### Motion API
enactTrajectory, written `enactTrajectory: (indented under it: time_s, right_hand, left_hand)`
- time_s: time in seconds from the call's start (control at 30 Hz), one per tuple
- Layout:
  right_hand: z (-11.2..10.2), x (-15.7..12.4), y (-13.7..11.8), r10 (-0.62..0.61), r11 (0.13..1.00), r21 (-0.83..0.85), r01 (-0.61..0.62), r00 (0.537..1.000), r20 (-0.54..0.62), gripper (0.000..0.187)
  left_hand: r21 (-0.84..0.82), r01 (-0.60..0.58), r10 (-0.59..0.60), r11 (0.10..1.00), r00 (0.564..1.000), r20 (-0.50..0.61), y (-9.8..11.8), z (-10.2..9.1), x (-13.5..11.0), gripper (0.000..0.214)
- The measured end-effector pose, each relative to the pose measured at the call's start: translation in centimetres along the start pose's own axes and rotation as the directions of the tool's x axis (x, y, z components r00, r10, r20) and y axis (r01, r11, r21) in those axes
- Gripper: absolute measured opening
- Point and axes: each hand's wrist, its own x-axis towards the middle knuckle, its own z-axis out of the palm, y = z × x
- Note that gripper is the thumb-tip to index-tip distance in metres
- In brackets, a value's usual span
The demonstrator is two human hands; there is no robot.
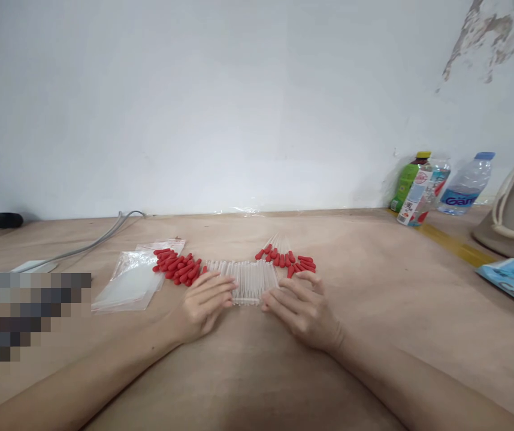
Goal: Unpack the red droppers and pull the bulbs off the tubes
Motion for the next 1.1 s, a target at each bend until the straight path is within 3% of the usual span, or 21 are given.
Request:
enactTrajectory:
  time_s: [0.1,0.17,0.27,0.47,0.57,0.7,0.87,1.1]
  right_hand:
    - [0.1,-0.4,2.2,0.201,0.979,-0.024,-0.201,0.98,-0.017,0.01]
    - [0.4,-0.8,4.1,0.36,0.932,0.033,-0.362,0.932,0.045,0.013]
    - [1.2,-1.2,6.8,0.564,0.794,0.162,-0.586,0.809,0.166,0.02]
    - [2.2,-0.9,10.3,0.833,0.496,0.09,-0.864,0.502,0.233,0.025]
    - [2.6,-0.5,11.4,0.866,0.424,0.052,-0.904,0.421,0.269,0.025]
    - [3.5,-0.8,12.0,0.863,0.399,0.047,-0.916,0.393,0.318,0.023]
    - [4.5,-2.1,12.0,0.848,0.391,0.069,-0.918,0.388,0.361,0.025]
    - [4.8,-3.1,12.2,0.772,0.44,0.091,-0.893,0.428,0.47,0.024]
  left_hand:
    - [0.06,0.207,-0.205,0.976,0.978,-0.04,-1.1,-0.6,-0.3,0.018]
    - [0.108,0.332,-0.331,0.937,0.943,-0.032,-1.7,-1.0,-0.3,0.019]
    - [0.16,0.381,-0.387,0.911,0.922,0.005,-1.9,-1.2,0.0,0.021]
    - [0.188,0.326,-0.332,0.927,0.943,0.002,-1.9,-0.8,-0.1,0.022]
    - [0.21,0.309,-0.314,0.928,0.949,-0.01,-1.8,-0.7,0.0,0.022]
    - [0.215,0.288,-0.288,0.933,0.957,-0.029,-1.6,-0.5,0.1,0.024]
    - [0.061,0.316,-0.315,0.947,0.949,-0.026,-1.7,0.3,-0.8,0.029]
    - [-0.035,0.292,-0.287,0.956,0.951,0.113,-1.2,-0.3,-0.8,0.045]
